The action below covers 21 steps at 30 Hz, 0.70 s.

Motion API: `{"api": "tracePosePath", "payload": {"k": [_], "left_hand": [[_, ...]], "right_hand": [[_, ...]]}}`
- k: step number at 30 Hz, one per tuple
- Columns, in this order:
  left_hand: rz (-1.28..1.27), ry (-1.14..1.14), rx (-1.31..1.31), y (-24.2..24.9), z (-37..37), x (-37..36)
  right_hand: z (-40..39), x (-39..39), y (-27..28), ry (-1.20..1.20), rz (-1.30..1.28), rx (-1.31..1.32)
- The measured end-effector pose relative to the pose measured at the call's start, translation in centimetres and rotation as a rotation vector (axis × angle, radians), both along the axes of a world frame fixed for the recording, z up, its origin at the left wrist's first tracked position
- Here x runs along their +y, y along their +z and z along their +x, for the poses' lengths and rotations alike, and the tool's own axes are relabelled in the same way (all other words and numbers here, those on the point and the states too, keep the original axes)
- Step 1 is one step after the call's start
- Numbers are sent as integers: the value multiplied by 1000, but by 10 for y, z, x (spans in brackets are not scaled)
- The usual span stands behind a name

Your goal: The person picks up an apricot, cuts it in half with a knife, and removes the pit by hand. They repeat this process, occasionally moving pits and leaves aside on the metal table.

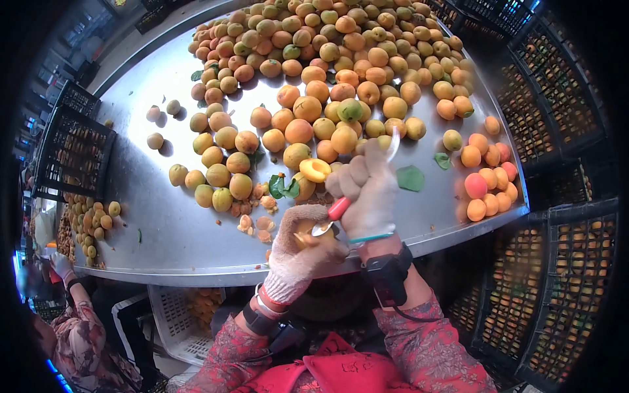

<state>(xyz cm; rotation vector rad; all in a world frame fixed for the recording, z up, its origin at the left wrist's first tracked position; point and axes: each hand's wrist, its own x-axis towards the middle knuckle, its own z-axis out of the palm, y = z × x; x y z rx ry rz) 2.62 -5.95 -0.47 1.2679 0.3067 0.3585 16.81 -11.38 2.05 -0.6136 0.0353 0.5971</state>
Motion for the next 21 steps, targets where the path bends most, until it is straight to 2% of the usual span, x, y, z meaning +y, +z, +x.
{"api": "tracePosePath", "payload": {"k": [2, 3, 4, 5, 6, 7, 8, 10, 11, 12, 14, 15, 17, 21], "left_hand": [[-451, 5, 94, 13, 0, 8], [-321, 72, 122, 17, 0, 14], [-324, 77, 115, 17, 0, 22], [-131, 23, 207, 17, -2, 30], [64, -31, 298, 17, -3, 38], [610, 32, 192, 15, -5, 47], [610, 36, 190, 16, -6, 50], [966, 36, 425, 22, -7, 53], [975, 40, 474, 21, -8, 54], [976, 46, 474, 20, -7, 54], [956, 79, 460, 18, -7, 56], [957, 82, 461, 15, -7, 57], [867, 187, 336, 9, -8, 60], [769, 191, 294, 11, -10, 61]], "right_hand": [[12, -10, 3, -50, 51, 44], [20, -17, 7, -120, 16, -57], [26, -23, 11, -189, -19, -158], [26, -26, 15, -182, -20, -163], [25, -31, 19, -185, -256, -331], [24, -32, 21, -188, -492, -497], [25, -31, 15, -186, -491, -500], [27, -24, -9, -112, -984, -971], [28, -19, -17, -118, -1054, -1135], [25, -22, -21, -9, -1187, -1128], [19, -14, -19, 62, -1211, -1374], [17, -10, -19, 62, -1208, -1375], [12, -4, -21, 29, -1278, -1643], [10, 4, -23, 134, -1428, -1670]]}}
